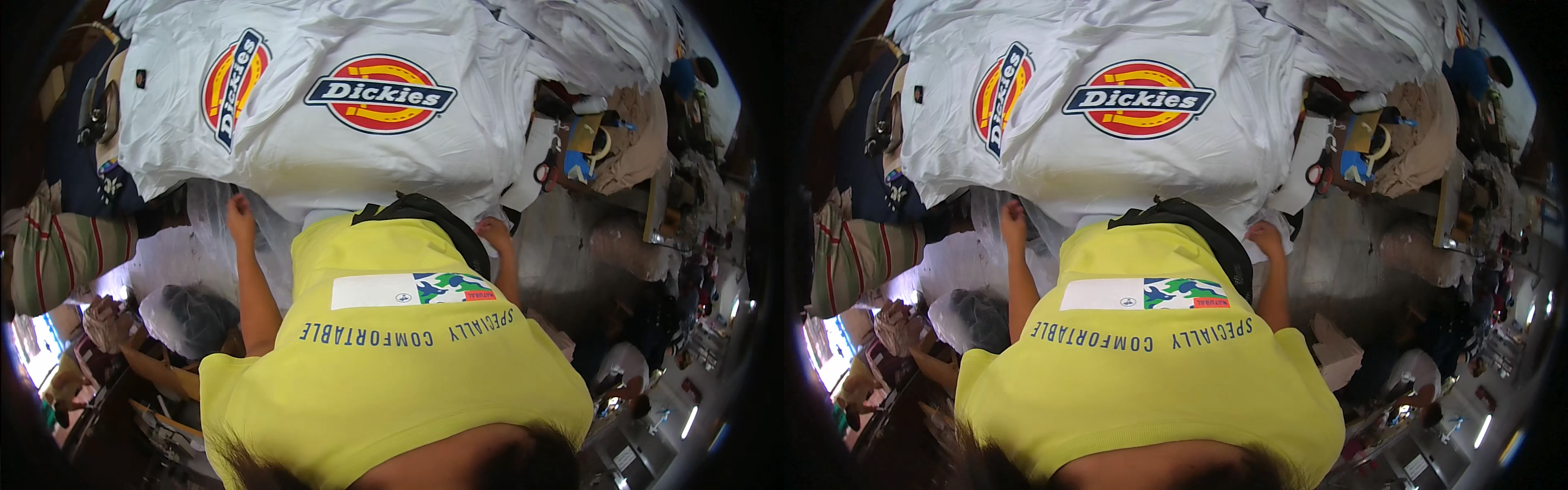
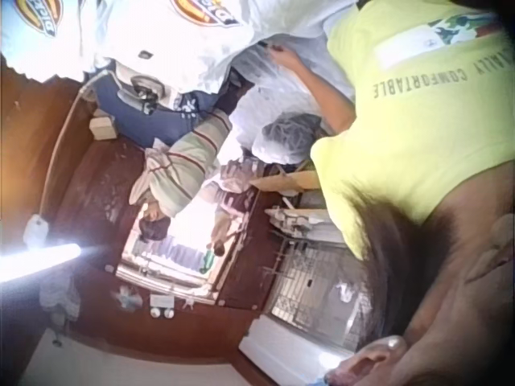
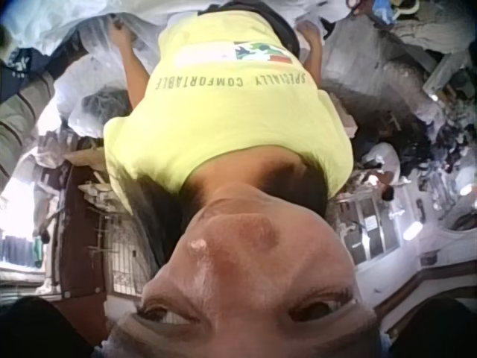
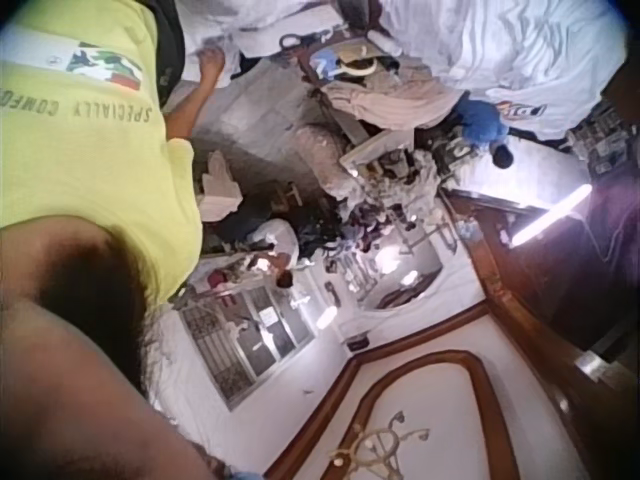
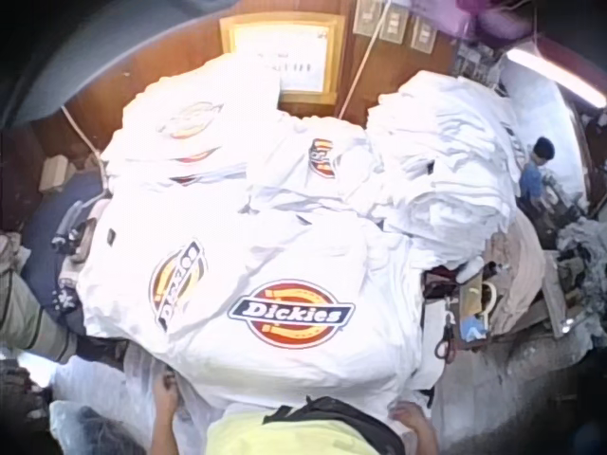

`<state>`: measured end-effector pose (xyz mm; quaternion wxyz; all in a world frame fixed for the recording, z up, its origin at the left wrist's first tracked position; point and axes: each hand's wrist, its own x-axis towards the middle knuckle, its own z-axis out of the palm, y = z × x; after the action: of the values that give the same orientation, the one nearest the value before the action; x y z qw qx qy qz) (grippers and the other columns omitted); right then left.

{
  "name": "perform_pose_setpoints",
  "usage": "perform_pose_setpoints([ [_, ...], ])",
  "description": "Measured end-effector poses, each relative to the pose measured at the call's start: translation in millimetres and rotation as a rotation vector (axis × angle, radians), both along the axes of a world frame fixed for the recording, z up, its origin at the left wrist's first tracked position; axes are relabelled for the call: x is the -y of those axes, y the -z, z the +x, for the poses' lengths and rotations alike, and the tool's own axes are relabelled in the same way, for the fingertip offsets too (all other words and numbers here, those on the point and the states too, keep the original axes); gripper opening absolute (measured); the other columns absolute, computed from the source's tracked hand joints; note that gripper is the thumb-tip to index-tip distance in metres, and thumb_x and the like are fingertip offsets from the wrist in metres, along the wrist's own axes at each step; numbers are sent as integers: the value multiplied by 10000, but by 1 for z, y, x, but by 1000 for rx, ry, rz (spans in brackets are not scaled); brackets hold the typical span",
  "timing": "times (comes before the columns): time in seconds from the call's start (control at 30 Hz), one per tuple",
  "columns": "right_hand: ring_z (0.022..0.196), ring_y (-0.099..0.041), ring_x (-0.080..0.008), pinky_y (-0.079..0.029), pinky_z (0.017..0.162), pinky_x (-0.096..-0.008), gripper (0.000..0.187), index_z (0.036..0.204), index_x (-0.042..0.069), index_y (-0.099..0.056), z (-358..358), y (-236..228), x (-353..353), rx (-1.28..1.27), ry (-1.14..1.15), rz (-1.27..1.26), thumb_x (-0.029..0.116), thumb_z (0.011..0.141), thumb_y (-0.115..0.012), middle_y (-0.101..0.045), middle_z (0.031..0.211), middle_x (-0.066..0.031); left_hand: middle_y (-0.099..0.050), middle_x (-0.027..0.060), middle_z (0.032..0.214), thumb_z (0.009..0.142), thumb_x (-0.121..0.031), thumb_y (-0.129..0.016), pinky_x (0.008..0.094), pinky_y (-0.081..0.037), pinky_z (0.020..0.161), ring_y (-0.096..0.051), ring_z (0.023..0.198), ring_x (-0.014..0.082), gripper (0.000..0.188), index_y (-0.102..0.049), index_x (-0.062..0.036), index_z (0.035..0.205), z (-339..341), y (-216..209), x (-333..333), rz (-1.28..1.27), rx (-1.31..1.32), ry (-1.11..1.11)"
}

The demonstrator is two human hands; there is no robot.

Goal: The person organizes, aligns, and trims excess threads from white t-shirts using shears in a garment factory setting.

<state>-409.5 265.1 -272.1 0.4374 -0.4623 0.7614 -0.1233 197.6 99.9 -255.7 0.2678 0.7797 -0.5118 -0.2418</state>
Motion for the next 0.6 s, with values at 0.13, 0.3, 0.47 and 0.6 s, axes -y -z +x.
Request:
perform_pose_setpoints([
  [0.13, 588, -496, -61, -387, 542, -199, 161, 855, 71, -590, 2, -141, 71, 501, 280, -45, 190, 771, -659, -567, 665, 16, -585, 78, 952, 834, -46, -528, 258, -442, 687, -550, 807, 150, 217, -559, -32, 1049, -23, -118, 62, -368, -86, 73],
  [0.3, 714, -494, -74, -396, 604, -225, 270, 935, 43, -568, 31, -200, 159, 153, 52, -396, 198, 752, -691, -540, 834, -9, -513, 130, 1006, 785, -194, -647, 317, -442, 728, -509, 944, 246, 377, -536, -54, 1116, -68, -190, 114, -196, 21, 662],
  [0.47, 847, -527, -168, -433, 702, -289, 416, 1020, 75, -566, 46, -207, 184, -243, -239, -476, 207, 667, -744, -513, 964, -61, -510, 143, 909, 715, -231, -713, 319, -435, 717, -539, 819, 244, 461, -533, -28, 1088, -52, -181, 142, 3, 307, 766],
  [0.6, 923, -546, -238, -442, 765, -340, 403, 990, 89, -577, 61, -214, 186, -277, -216, -556, 232, 651, -741, -494, 1034, -70, -575, 164, 738, 697, -297, -728, 353, -456, 625, -583, 669, 291, 536, -520, -24, 1108, -42, -193, 145, 112, 215, 675],
])
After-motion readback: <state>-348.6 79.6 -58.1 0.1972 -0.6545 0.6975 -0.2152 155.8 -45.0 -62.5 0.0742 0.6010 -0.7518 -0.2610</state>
